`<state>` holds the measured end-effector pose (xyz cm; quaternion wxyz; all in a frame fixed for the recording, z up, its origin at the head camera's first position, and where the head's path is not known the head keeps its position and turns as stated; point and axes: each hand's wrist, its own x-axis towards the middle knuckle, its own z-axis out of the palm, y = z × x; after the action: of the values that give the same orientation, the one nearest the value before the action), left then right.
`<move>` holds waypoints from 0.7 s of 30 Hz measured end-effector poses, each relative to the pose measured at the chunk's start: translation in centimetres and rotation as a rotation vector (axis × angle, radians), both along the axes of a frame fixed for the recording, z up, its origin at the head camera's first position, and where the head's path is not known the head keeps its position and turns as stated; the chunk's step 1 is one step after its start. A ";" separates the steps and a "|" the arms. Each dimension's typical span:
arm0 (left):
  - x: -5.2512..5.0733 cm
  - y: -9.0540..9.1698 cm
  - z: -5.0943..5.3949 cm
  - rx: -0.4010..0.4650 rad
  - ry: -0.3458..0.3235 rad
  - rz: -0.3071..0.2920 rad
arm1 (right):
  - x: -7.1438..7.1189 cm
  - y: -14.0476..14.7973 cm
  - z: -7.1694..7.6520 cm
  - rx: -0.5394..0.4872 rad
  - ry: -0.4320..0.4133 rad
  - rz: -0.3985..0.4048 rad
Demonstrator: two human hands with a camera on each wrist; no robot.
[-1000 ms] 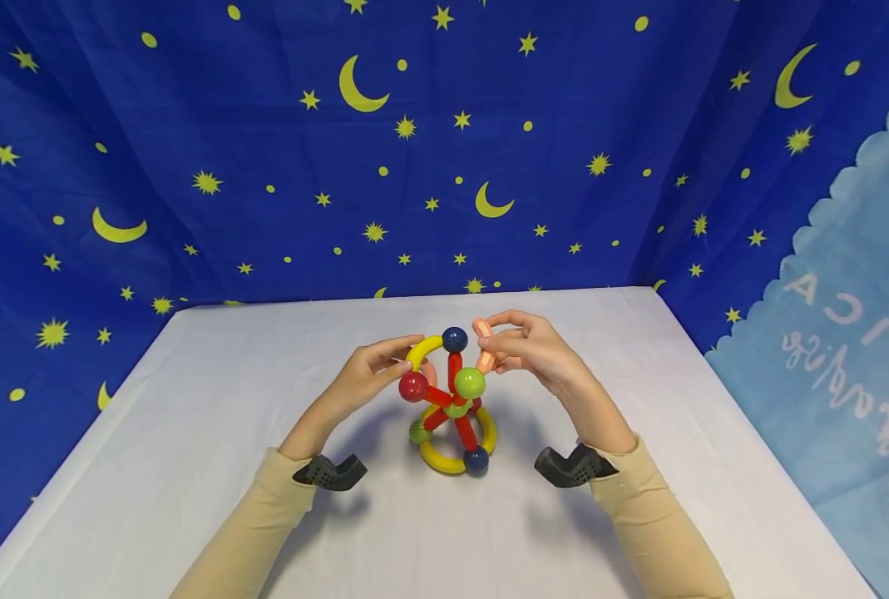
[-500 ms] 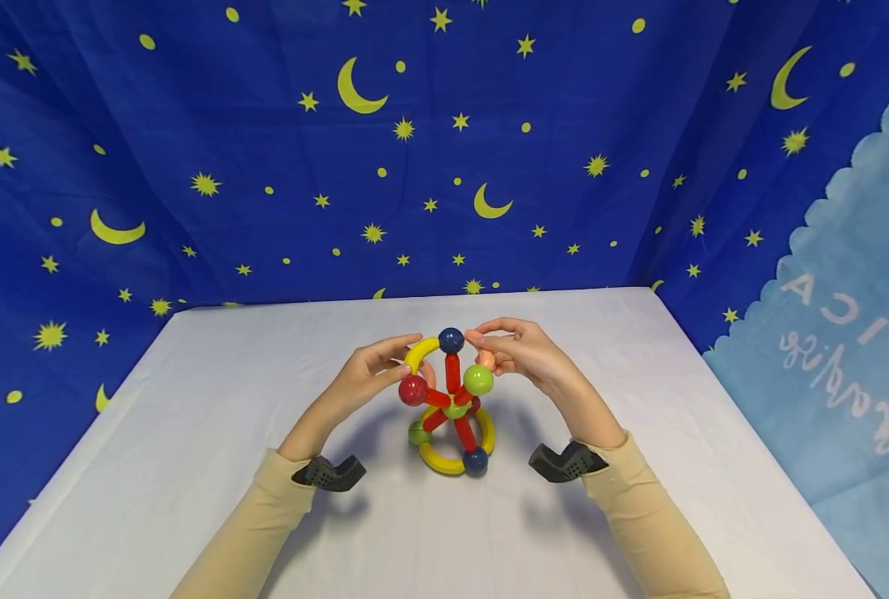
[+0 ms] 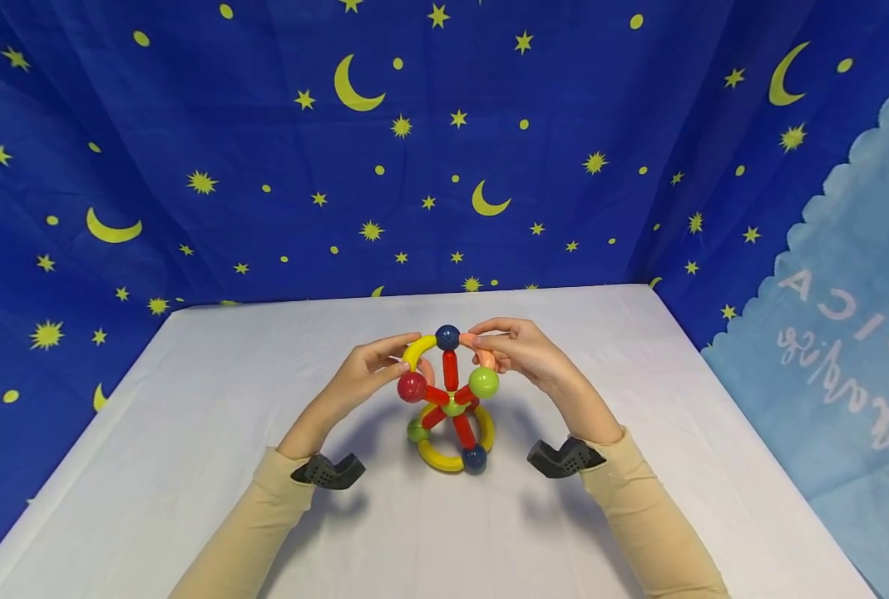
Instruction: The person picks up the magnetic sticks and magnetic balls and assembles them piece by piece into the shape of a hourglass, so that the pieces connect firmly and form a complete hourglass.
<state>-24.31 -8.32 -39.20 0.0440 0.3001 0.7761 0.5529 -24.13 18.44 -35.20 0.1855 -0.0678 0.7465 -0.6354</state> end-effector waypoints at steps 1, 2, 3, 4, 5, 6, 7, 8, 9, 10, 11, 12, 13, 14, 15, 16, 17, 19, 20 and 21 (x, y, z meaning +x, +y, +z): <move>0.0 -0.1 0.0 0.005 0.003 -0.002 | -0.1 -0.1 0.0 0.000 -0.001 -0.003; 0.0 -0.1 0.0 0.010 0.001 -0.005 | -0.1 -0.2 -0.1 -0.004 -0.003 -0.006; 0.0 -0.1 0.0 0.017 -0.002 -0.008 | -0.2 -0.3 -0.1 -0.008 -0.003 -0.008; 0.0 -0.2 0.0 0.024 -0.006 -0.011 | -0.3 -0.3 -0.1 -0.015 -0.003 -0.008; 0.0 -0.2 0.0 0.028 -0.009 -0.012 | -0.4 -0.4 -0.2 -0.021 -0.003 -0.007; 0.0 -0.2 0.1 0.031 -0.013 -0.013 | -0.6 -0.5 -0.3 -0.030 -0.006 -0.007; 0.0 -0.2 0.1 0.031 -0.015 -0.011 | -0.7 -0.5 -0.4 -0.040 -0.007 -0.005; 0.0 -0.3 0.1 0.030 -0.018 -0.007 | -0.9 -0.5 -0.6 -0.051 -0.007 0.001; 0.0 -0.3 0.1 0.027 -0.018 -0.002 | -1.0 -0.5 -0.8 -0.060 -0.008 0.004; 0.0 -0.2 0.1 0.023 -0.019 0.001 | -1.2 -0.5 -1.0 -0.071 -0.010 0.006; 0.0 -0.2 0.2 0.021 -0.018 0.004 | -1.4 -0.4 -1.2 -0.080 -0.012 -0.001; 0.0 -0.2 0.1 0.019 -0.018 0.006 | -1.6 -0.4 -1.4 -0.089 -0.016 -0.010; 0.0 -0.2 0.1 0.018 -0.018 0.007 | -1.8 -0.4 -1.6 -0.095 -0.019 -0.021; 0.0 -0.1 0.1 0.017 -0.020 0.005 | -1.9 -0.4 -1.8 -0.095 -0.018 -0.026; 0.0 0.0 0.1 0.015 -0.023 0.001 | -2.0 -0.5 -2.0 -0.093 -0.016 -0.034; 0.0 0.0 0.1 0.013 -0.023 -0.001 | -2.1 -0.7 -2.2 -0.081 -0.003 -0.028; -0.1 0.0 0.1 0.012 -0.022 0.000 | -2.2 -1.0 -2.2 -0.065 0.013 -0.015; -0.1 0.1 0.0 0.012 -0.016 0.000 | -2.3 -1.8 -2.3 0.018 0.087 0.055; -0.1 0.1 0.0 0.013 -0.009 -0.001 | -2.6 -2.1 -2.6 0.073 0.143 0.112; -0.1 0.1 0.0 0.016 -0.005 -0.003 | -3.5 -2.4 -3.8 0.124 0.182 0.151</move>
<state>-24.41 -8.25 -39.17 0.0446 0.3003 0.7710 0.5597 -27.66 16.04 -38.97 0.1680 -0.1695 0.7907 -0.5637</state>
